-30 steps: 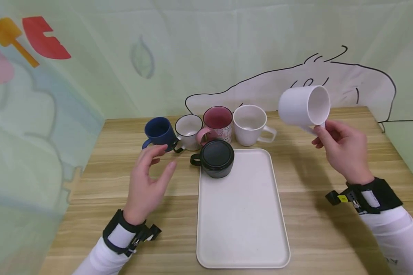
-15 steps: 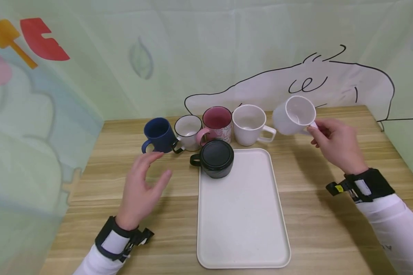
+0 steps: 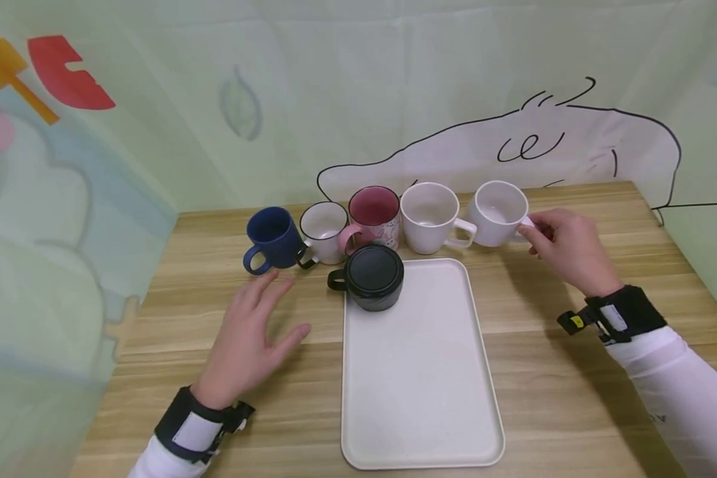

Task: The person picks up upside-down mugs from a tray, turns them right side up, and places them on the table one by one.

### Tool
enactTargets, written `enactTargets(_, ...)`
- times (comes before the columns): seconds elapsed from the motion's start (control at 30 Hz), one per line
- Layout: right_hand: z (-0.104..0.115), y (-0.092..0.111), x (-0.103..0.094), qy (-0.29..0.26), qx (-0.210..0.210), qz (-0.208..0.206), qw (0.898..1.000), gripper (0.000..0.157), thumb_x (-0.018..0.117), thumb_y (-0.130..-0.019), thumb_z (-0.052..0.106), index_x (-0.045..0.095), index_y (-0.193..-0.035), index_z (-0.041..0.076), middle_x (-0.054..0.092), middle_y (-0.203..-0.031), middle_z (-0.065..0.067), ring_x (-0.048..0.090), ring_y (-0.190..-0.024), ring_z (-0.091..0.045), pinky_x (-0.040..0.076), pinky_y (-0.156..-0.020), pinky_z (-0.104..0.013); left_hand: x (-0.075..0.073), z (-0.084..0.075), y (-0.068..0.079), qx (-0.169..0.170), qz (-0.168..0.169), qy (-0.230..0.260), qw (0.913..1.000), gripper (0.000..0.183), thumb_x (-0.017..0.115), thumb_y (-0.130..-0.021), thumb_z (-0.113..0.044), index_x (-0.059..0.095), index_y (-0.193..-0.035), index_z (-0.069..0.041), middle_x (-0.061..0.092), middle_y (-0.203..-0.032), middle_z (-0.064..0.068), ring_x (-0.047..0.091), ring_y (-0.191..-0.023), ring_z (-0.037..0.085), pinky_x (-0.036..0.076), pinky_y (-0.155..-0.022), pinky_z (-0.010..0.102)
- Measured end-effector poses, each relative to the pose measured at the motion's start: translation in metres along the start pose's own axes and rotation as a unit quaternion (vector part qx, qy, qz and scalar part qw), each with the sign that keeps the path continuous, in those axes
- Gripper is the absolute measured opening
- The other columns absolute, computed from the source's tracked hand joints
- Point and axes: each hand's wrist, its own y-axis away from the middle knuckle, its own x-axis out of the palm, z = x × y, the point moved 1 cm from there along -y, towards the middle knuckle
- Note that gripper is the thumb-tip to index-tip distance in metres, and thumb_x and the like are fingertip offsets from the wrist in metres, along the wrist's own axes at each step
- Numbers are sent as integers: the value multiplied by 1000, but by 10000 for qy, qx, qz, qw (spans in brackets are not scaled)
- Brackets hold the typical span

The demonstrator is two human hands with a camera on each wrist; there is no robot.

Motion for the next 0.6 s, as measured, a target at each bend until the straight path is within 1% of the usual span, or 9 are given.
enactTargets(0.2,0,-3,4,115,127,188,9997,29,66,-97,25,70,-113,1,64,-81,-9,59,-66,-21,44,-51,-30,3,4,6,336,205,-368,9985,79,69,-84,-59,52,-145,-12,34,-157,15,33,-137,41,25,-109,60)
enactTargets(0.4,0,-5,6,169,216,306,9992,31,64,-98,27,70,-115,1,64,-82,-9,58,-67,-22,44,-51,-31,4,4,10,281,388,-544,9974,81,66,-84,-63,52,-146,-13,30,-159,13,28,-141,43,22,-110,62)
enactTargets(0.6,0,-6,8,159,292,438,9985,31,64,-98,27,70,-114,1,65,-82,-11,59,-67,-22,46,-51,-32,6,5,13,267,436,-599,9969,80,65,-84,-65,51,-146,-16,31,-159,13,27,-141,43,23,-109,63)
